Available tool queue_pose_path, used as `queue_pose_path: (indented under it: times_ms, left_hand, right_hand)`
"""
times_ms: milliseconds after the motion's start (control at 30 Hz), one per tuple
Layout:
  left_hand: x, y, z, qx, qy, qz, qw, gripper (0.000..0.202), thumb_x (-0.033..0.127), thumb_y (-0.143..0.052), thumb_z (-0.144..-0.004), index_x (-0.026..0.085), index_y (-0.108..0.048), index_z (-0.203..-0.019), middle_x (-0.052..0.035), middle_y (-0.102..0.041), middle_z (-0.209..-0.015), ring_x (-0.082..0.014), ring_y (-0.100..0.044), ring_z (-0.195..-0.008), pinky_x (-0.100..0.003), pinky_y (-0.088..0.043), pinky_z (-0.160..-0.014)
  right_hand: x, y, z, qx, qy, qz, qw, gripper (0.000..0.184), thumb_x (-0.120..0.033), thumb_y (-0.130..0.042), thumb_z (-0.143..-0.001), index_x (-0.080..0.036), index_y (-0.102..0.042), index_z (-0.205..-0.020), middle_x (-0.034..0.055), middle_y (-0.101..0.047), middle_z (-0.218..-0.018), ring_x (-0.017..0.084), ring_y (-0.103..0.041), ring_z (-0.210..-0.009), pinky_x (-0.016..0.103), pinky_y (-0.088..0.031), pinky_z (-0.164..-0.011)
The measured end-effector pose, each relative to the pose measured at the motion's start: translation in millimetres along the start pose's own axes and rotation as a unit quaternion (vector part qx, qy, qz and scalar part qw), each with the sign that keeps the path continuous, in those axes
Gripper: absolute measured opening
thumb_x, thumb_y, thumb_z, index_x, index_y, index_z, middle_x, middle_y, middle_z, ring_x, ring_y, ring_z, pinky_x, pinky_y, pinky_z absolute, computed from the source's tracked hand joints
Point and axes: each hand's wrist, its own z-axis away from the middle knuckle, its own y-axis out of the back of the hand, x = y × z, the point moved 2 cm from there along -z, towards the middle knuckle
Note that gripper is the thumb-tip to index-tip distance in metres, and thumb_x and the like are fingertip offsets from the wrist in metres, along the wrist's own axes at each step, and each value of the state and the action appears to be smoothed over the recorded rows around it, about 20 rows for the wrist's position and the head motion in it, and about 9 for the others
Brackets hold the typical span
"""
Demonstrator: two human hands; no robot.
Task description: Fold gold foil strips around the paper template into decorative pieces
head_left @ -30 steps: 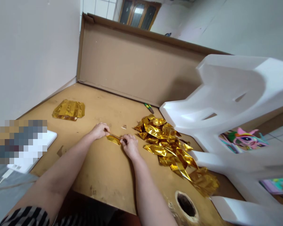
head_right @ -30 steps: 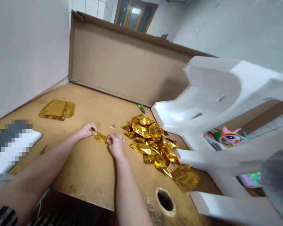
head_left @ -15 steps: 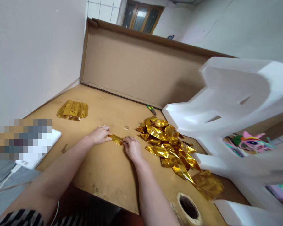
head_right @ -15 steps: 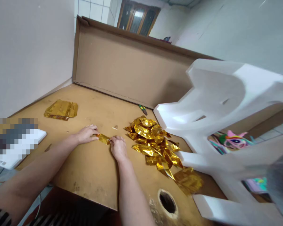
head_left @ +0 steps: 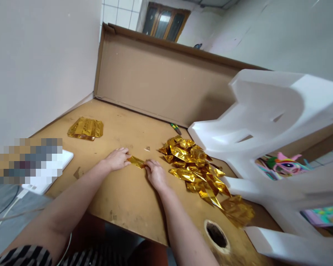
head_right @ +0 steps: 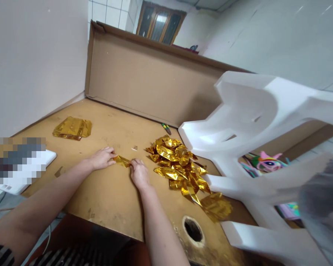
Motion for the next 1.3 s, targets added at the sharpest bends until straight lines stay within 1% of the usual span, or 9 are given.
queue_pose_path:
  times_ms: [200,333,500,733,833,900,967,1100,1300]
  left_hand:
    - [8,1.9,1,-0.005,0.03,0.001,1.0,0.024,0.027,-0.05,-0.085,0.014,-0.064,-0.1,-0.0102,-0.057,-0.101,-0.0234,-0.051,-0.101,-0.034,-0.042,-0.09]
    - [14,-0.2,0,0.0,0.017,0.01,1.0,0.019,0.02,-0.048,-0.085,0.013,-0.064,-0.093,-0.0106,-0.057,-0.104,-0.0221,-0.051,-0.103,-0.031,-0.042,-0.091]
    - [22,-10.4,-11,0.0,0.001,0.02,1.0,0.028,0.009,-0.037,-0.086,0.014,-0.062,-0.096,-0.0096,-0.059,-0.104,-0.0199,-0.052,-0.099,-0.03,-0.043,-0.087]
    - [34,-16.0,-22,0.02,0.008,-0.023,1.0,0.029,0.015,-0.035,-0.089,0.017,-0.058,-0.108,-0.0098,-0.058,-0.105,-0.0213,-0.05,-0.1,-0.033,-0.041,-0.086]
    - [35,-16.2,-21,0.014,0.009,-0.035,0.999,0.029,0.017,-0.036,-0.09,0.018,-0.058,-0.109,-0.0097,-0.057,-0.108,-0.0215,-0.049,-0.101,-0.033,-0.041,-0.085]
    - [34,-15.9,-21,0.011,0.008,-0.031,0.999,0.03,0.018,-0.037,-0.09,0.018,-0.058,-0.111,-0.0097,-0.057,-0.109,-0.0217,-0.048,-0.103,-0.034,-0.041,-0.085]
    - [32,-15.3,-21,0.007,0.008,-0.019,1.0,0.03,0.018,-0.038,-0.09,0.018,-0.059,-0.111,-0.01,-0.057,-0.111,-0.0218,-0.047,-0.104,-0.034,-0.04,-0.087]
    - [30,-13.6,-22,-0.003,0.004,0.011,1.0,0.03,0.017,-0.039,-0.089,0.017,-0.062,-0.108,-0.0101,-0.056,-0.113,-0.0223,-0.047,-0.107,-0.034,-0.039,-0.091]
    - [30,-11.6,-23,-0.006,-0.003,0.012,1.0,0.029,0.022,-0.045,-0.087,0.018,-0.061,-0.111,-0.0102,-0.058,-0.107,-0.0238,-0.048,-0.104,-0.035,-0.04,-0.089]
  right_hand:
    - [-2,0,11,-0.012,0.026,0.05,0.998,0.035,-0.017,-0.033,-0.091,-0.017,-0.063,-0.109,0.0097,-0.062,-0.113,0.02,-0.053,-0.101,0.03,-0.039,-0.088]
    - [-7,5,13,-0.031,0.036,0.087,0.995,0.037,-0.018,-0.031,-0.091,-0.019,-0.062,-0.112,0.009,-0.063,-0.112,0.022,-0.051,-0.102,0.033,-0.036,-0.088]
    - [-5,12,5,-0.045,0.027,0.101,0.993,0.034,-0.018,-0.034,-0.09,-0.017,-0.062,-0.108,0.0086,-0.063,-0.113,0.022,-0.049,-0.102,0.034,-0.034,-0.088]
    - [1,6,-2,-0.037,0.006,0.089,0.995,0.03,-0.018,-0.037,-0.089,-0.017,-0.062,-0.106,0.009,-0.063,-0.112,0.022,-0.05,-0.102,0.034,-0.035,-0.088]
    - [-3,4,-5,-0.032,0.001,0.094,0.995,0.029,-0.021,-0.037,-0.089,-0.015,-0.064,-0.098,0.0111,-0.064,-0.106,0.023,-0.051,-0.102,0.038,-0.033,-0.092]
    - [-8,3,-8,-0.027,0.003,0.086,0.996,0.031,-0.024,-0.035,-0.09,-0.014,-0.064,-0.098,0.0123,-0.064,-0.107,0.024,-0.05,-0.106,0.04,-0.031,-0.096]
    - [-13,-1,-11,-0.024,0.017,0.056,0.998,0.035,-0.028,-0.032,-0.092,-0.013,-0.06,-0.108,0.013,-0.061,-0.114,0.023,-0.049,-0.11,0.04,-0.031,-0.097]
    - [-20,-14,-15,-0.043,0.043,-0.01,0.998,0.049,-0.031,-0.021,-0.094,-0.008,-0.043,-0.131,0.0162,-0.052,-0.13,0.022,-0.043,-0.122,0.038,-0.031,-0.101]
    - [-9,-28,-7,-0.086,0.004,-0.014,0.996,0.062,-0.044,-0.023,-0.092,-0.004,-0.03,-0.139,0.0183,-0.032,-0.144,0.025,-0.026,-0.135,0.043,-0.023,-0.108]
